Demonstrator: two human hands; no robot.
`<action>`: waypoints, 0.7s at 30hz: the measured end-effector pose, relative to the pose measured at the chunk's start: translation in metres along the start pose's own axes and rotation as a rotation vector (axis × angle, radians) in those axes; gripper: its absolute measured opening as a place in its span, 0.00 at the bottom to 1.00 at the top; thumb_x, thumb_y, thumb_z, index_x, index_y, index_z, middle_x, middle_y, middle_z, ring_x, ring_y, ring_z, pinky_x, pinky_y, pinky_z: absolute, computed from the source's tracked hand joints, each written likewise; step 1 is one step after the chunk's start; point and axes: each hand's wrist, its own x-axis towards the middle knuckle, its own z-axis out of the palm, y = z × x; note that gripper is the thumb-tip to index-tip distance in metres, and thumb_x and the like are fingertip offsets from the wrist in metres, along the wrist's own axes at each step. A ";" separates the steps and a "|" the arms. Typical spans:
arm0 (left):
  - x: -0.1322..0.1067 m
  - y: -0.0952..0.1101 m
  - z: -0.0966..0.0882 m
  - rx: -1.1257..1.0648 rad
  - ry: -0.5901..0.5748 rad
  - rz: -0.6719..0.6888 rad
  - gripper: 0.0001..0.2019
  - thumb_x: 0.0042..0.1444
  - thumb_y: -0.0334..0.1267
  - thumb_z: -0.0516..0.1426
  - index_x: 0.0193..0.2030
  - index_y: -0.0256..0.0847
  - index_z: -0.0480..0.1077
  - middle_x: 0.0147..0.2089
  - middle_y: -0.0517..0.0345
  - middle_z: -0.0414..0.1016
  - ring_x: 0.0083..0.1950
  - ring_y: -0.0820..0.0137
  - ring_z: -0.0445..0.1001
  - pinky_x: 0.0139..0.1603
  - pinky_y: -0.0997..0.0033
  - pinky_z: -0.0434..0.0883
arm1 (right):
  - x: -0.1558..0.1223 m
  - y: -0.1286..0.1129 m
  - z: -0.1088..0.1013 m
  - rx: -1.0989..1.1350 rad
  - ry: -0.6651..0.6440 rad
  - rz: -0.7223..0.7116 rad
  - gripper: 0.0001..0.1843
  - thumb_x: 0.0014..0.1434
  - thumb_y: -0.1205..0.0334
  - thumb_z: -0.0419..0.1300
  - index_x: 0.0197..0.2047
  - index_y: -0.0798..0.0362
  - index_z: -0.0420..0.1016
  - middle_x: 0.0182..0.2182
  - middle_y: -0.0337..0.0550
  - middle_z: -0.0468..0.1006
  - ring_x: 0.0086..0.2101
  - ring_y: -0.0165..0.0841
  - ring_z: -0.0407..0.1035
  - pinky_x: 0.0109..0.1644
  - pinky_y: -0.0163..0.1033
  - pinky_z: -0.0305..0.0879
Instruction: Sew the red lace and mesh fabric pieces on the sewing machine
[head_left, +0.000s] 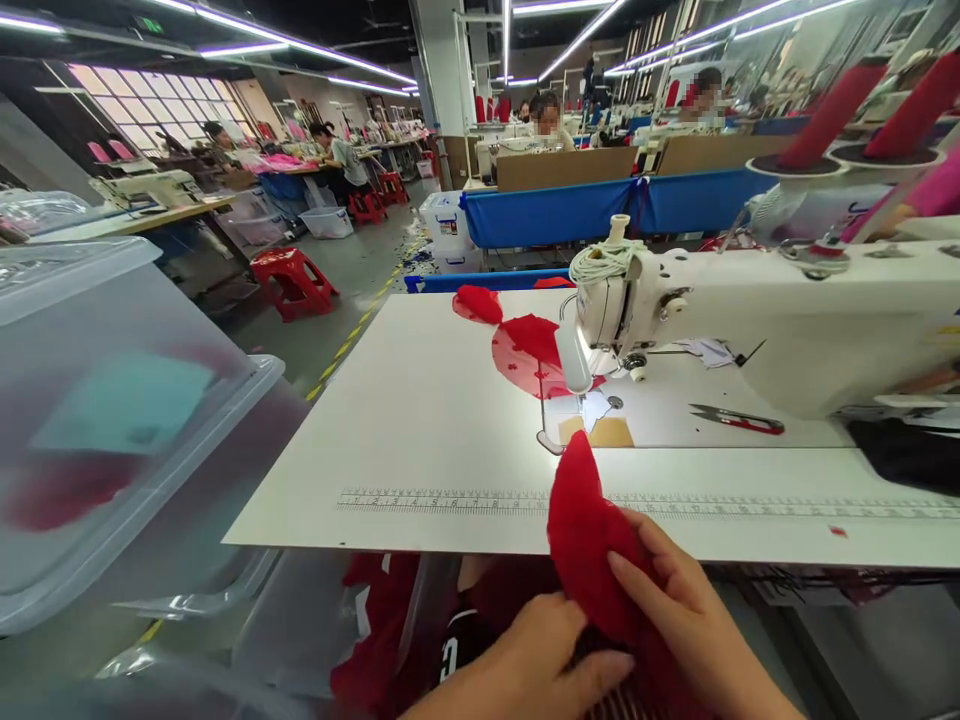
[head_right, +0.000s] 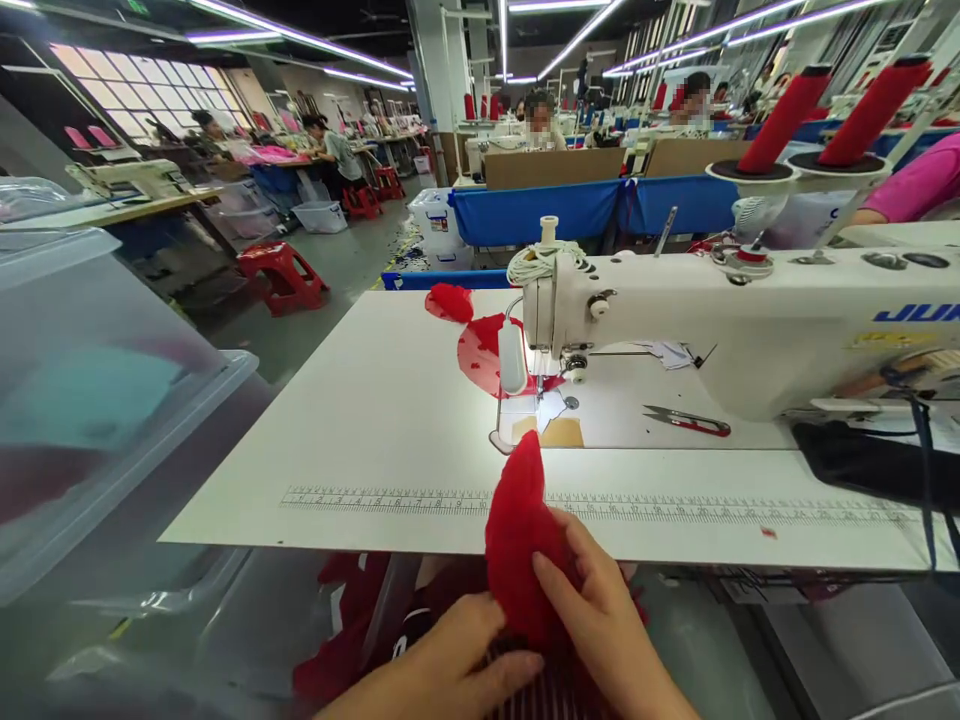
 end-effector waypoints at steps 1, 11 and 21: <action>0.001 0.004 0.000 0.002 0.017 0.024 0.15 0.54 0.47 0.63 0.44 0.39 0.76 0.43 0.51 0.76 0.49 0.59 0.71 0.57 0.59 0.65 | 0.001 -0.002 0.004 0.055 0.003 0.013 0.27 0.56 0.47 0.63 0.57 0.45 0.70 0.52 0.44 0.77 0.51 0.42 0.70 0.53 0.45 0.70; 0.019 0.015 0.001 -0.215 0.344 0.124 0.21 0.55 0.51 0.61 0.49 0.37 0.72 0.40 0.53 0.74 0.34 0.72 0.69 0.36 0.72 0.70 | 0.001 -0.008 0.009 0.349 -0.031 0.058 0.24 0.55 0.52 0.66 0.54 0.44 0.72 0.51 0.43 0.77 0.52 0.42 0.69 0.53 0.47 0.68; 0.015 0.037 -0.015 0.451 0.419 0.242 0.24 0.63 0.54 0.48 0.22 0.40 0.53 0.23 0.63 0.54 0.27 0.74 0.52 0.29 0.72 0.55 | 0.017 -0.030 -0.004 0.636 0.093 0.272 0.17 0.42 0.57 0.73 0.37 0.48 0.77 0.36 0.40 0.81 0.37 0.37 0.75 0.42 0.40 0.74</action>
